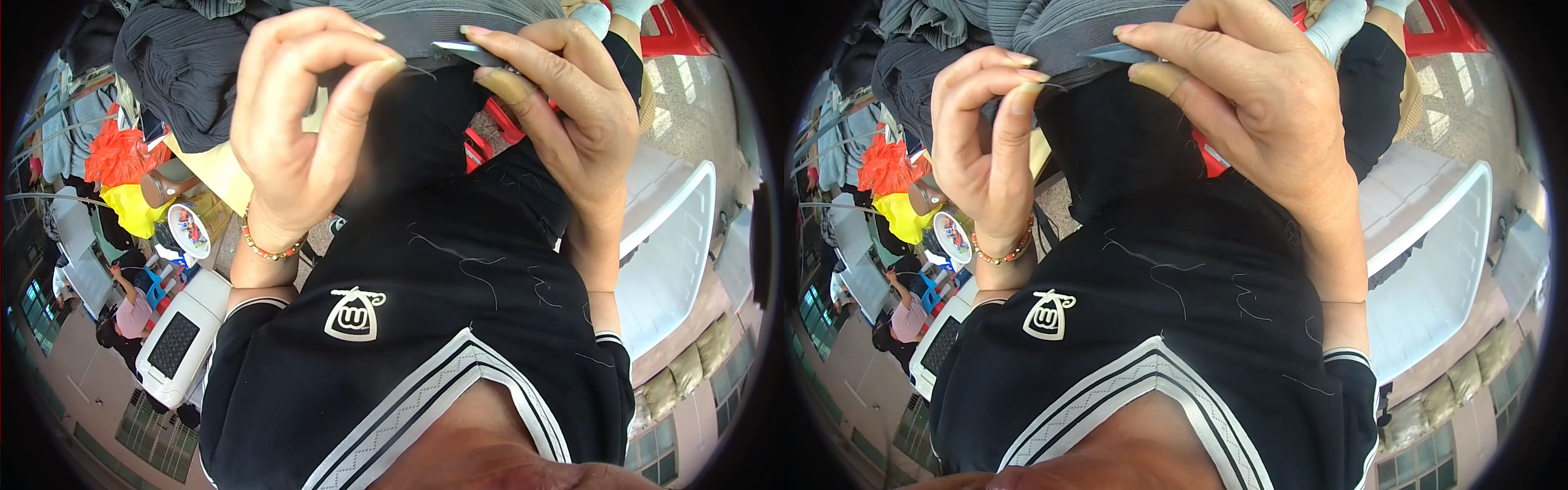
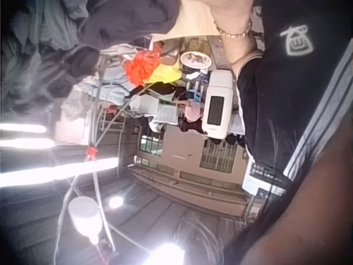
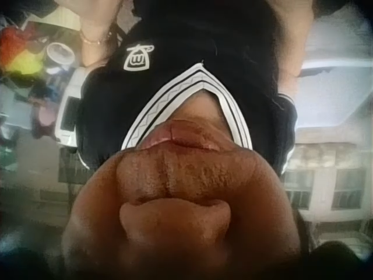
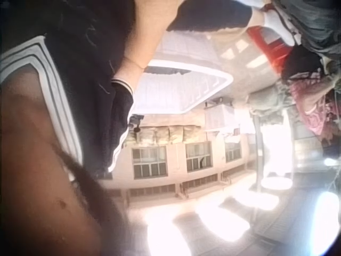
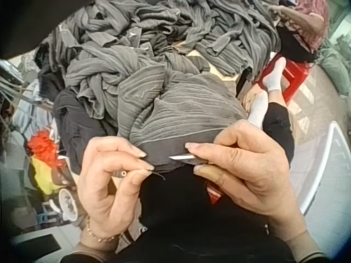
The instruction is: Using thread snips to remove fasteners or hooks from strips of grey fabric in a manufacturing environment.
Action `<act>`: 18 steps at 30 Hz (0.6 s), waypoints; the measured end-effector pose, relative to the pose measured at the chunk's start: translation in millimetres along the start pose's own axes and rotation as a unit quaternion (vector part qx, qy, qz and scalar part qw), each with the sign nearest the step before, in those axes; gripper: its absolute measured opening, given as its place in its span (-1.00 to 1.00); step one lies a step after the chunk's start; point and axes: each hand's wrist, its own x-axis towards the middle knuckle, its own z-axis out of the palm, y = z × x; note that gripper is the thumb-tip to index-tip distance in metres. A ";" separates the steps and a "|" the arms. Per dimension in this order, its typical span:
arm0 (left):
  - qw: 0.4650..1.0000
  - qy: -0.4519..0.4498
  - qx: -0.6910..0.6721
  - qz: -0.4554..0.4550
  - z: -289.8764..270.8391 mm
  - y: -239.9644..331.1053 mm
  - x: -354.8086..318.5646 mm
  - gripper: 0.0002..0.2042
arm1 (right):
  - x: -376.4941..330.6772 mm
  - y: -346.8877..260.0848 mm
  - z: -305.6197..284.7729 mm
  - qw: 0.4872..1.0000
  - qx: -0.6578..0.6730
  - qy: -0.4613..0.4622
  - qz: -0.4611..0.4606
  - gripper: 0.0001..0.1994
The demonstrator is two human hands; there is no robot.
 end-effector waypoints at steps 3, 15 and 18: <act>0.988 0.054 -0.131 -0.064 1.8 -12.4 -9.7 -0.91 | 5.2 -3.6 -0.4 1.000 -0.012 -0.001 -0.022 -0.60; 0.961 0.038 -0.256 -0.095 -2.1 -28.9 -16.8 -0.84 | 35.0 -31.0 -3.6 0.987 -0.124 -0.096 -0.026 -0.58; 0.787 0.161 -0.550 0.229 47.3 -66.9 10.5 -0.88 | 36.6 -38.3 4.7 0.992 -0.088 -0.085 -0.014 -0.59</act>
